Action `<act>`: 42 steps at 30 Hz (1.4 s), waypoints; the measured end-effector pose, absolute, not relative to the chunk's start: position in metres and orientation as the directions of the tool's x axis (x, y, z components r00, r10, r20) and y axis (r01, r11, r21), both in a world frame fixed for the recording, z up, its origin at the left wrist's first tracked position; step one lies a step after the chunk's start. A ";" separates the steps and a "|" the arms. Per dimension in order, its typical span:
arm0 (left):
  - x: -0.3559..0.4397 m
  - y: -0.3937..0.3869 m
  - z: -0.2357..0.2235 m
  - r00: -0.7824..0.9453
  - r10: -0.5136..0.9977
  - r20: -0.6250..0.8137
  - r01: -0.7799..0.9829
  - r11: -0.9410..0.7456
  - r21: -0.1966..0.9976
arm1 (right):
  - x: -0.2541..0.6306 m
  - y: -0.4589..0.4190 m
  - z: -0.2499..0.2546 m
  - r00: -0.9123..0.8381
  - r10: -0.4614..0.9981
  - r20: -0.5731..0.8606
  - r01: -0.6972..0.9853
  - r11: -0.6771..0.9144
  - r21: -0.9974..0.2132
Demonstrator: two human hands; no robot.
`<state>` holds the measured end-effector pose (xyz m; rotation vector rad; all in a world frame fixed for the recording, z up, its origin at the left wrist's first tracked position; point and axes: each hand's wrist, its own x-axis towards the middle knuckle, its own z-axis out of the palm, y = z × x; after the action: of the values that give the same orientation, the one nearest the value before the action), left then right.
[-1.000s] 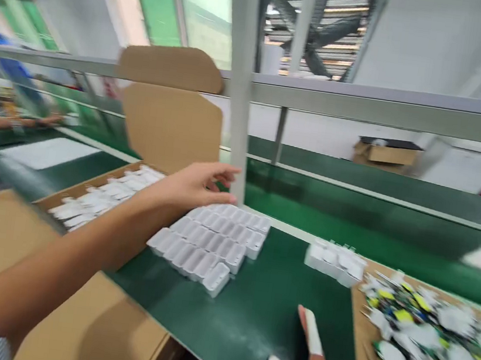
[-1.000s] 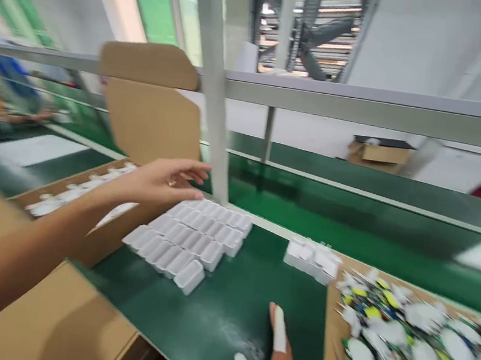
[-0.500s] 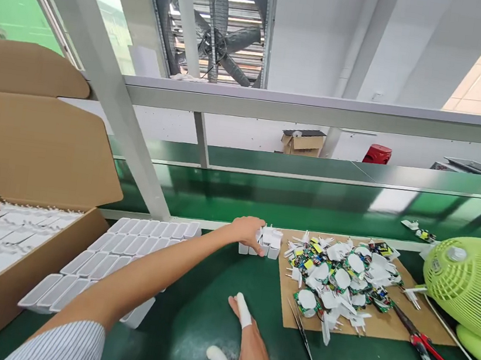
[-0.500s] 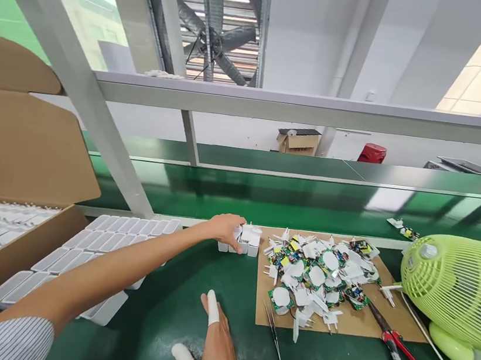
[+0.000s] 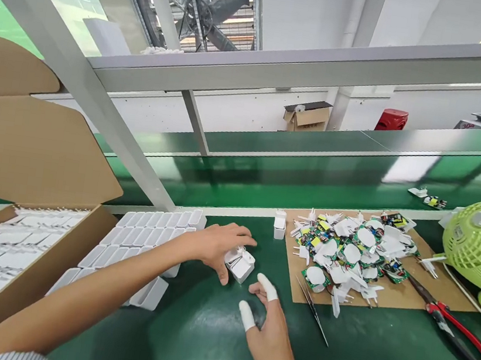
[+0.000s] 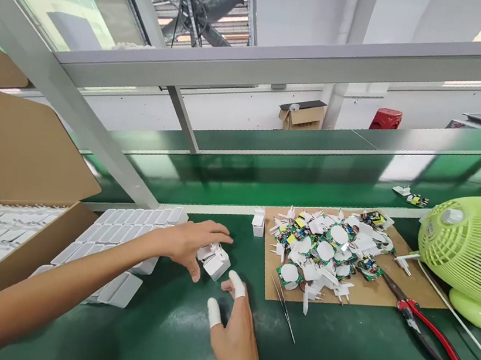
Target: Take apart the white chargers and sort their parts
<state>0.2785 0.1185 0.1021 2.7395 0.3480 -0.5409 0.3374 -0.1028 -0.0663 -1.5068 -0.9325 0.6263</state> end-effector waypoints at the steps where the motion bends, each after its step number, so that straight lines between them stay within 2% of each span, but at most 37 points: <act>1: 0.273 0.116 0.104 0.901 0.223 -0.371 0.337 -0.899 0.279 | 0.337 -0.102 -0.067 0.553 0.821 0.143 0.194 0.040 -0.980; 4: 0.259 0.113 0.109 0.845 0.439 -0.307 0.523 -0.798 0.298 | 0.339 -0.099 -0.059 0.574 0.801 0.172 0.215 0.055 -0.975; 7: 0.248 0.115 0.105 0.771 0.574 -0.275 0.636 -0.708 0.306 | 0.344 -0.091 -0.036 0.565 0.798 0.209 0.334 0.010 -0.943; 11: 0.239 0.116 0.092 0.770 0.597 -0.224 0.635 -0.681 0.365 | 0.354 -0.070 -0.010 0.508 0.822 0.258 0.504 -0.041 -0.863; 15: 0.237 0.112 0.083 0.785 0.581 -0.217 0.612 -0.673 0.414 | 0.362 -0.049 -0.008 0.478 0.841 0.252 0.595 -0.099 -0.798; 18: 0.236 0.107 0.079 0.812 0.552 -0.190 0.573 -0.692 0.439 | 0.364 -0.039 -0.015 0.524 0.817 0.241 0.562 -0.120 -0.818; 24: 0.229 0.099 0.076 0.846 0.503 -0.178 0.522 -0.713 0.468 | 0.360 -0.042 -0.030 0.532 0.817 0.221 0.458 -0.058 -0.887; 29: 0.223 0.088 0.069 0.807 0.561 -0.184 0.569 -0.657 0.495 | 0.354 -0.054 -0.042 0.515 0.840 0.174 0.260 0.040 -0.965; 34: 0.228 0.078 0.066 0.812 0.563 -0.153 0.556 -0.669 0.493 | 0.353 -0.056 -0.047 0.542 0.819 0.188 0.290 0.027 -0.957; 39: 0.232 0.078 0.064 0.843 0.525 -0.116 0.507 -0.705 0.496 | 0.362 -0.057 -0.048 0.379 0.915 0.137 0.251 0.041 -0.967; 42: 0.231 0.082 0.061 0.864 0.487 -0.127 0.476 -0.706 0.524 | 0.367 -0.057 -0.043 0.273 0.960 0.069 0.279 -0.010 -0.960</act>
<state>0.2315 0.0815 0.0614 2.4750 0.6985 0.0278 0.3671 -0.0567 -0.0427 -1.5087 -1.2029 0.8267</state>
